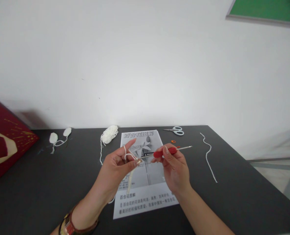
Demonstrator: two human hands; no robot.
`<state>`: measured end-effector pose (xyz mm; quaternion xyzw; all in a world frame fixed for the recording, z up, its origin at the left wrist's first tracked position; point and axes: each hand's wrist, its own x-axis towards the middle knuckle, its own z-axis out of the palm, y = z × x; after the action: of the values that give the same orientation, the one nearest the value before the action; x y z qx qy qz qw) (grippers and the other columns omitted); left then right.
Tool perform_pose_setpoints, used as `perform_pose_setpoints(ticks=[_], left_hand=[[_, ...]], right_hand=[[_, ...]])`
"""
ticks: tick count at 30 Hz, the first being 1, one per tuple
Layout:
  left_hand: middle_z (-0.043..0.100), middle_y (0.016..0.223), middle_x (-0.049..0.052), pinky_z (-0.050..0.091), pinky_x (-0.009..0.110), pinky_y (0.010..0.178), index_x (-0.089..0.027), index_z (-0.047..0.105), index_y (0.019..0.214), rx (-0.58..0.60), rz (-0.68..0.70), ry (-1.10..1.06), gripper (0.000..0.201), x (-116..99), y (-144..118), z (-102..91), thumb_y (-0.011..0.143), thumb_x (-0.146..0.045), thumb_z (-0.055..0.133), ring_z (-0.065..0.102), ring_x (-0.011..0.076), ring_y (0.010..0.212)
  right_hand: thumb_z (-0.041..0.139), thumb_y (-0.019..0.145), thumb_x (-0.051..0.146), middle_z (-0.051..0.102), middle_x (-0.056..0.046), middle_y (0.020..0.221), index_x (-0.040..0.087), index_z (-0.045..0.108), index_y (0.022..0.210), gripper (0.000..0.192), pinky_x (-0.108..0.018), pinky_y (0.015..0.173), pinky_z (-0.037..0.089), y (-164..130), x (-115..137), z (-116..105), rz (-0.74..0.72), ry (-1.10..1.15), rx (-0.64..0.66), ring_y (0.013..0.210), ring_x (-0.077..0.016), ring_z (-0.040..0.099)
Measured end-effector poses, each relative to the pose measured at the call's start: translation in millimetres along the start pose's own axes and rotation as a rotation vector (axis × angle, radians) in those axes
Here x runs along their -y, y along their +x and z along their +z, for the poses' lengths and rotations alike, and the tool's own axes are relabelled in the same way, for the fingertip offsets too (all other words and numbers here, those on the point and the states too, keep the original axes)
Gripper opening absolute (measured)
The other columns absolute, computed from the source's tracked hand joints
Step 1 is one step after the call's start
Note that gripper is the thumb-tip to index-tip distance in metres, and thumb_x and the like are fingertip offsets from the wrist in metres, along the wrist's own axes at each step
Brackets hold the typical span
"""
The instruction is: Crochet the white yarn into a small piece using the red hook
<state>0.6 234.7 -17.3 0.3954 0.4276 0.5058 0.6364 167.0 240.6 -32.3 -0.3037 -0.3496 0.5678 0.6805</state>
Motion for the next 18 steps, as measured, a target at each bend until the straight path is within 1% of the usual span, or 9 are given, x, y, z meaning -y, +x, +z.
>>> perform_pose_setpoints(ticks=[8,12,18], left_hand=[[0.065,0.068,-0.002,0.044,0.027,0.068,-0.021,0.053,0.131,-0.006,0.012,0.034,0.071,1,1,0.1,0.065,-0.021,0.078,0.059,0.0123,0.066],[0.064,0.067,-0.002,0.044,0.028,0.069,-0.019,0.052,0.131,-0.028,0.016,0.040,0.071,0,1,2.1,0.065,-0.020,0.078,0.059,0.0122,0.065],[0.064,0.069,-0.002,0.044,0.029,0.068,-0.018,0.050,0.133,-0.044,0.025,0.074,0.071,1,2,3.0,0.067,-0.021,0.076,0.059,0.0131,0.066]], right_hand=[[0.062,0.085,0.029,0.066,0.000,0.069,0.019,0.070,0.075,0.016,-0.027,0.062,0.042,-3,1,-7,-0.192,-0.184,0.085,0.062,-0.0126,0.057],[0.059,0.087,0.025,0.065,0.000,0.070,0.020,0.070,0.076,0.016,-0.028,0.063,0.041,-6,3,-7,-0.288,-0.272,0.129,0.064,-0.0130,0.055],[0.057,0.087,0.019,0.063,-0.002,0.071,0.020,0.070,0.079,0.016,-0.030,0.061,0.041,-10,7,-4,-0.401,-0.460,0.152,0.066,-0.0148,0.056]])
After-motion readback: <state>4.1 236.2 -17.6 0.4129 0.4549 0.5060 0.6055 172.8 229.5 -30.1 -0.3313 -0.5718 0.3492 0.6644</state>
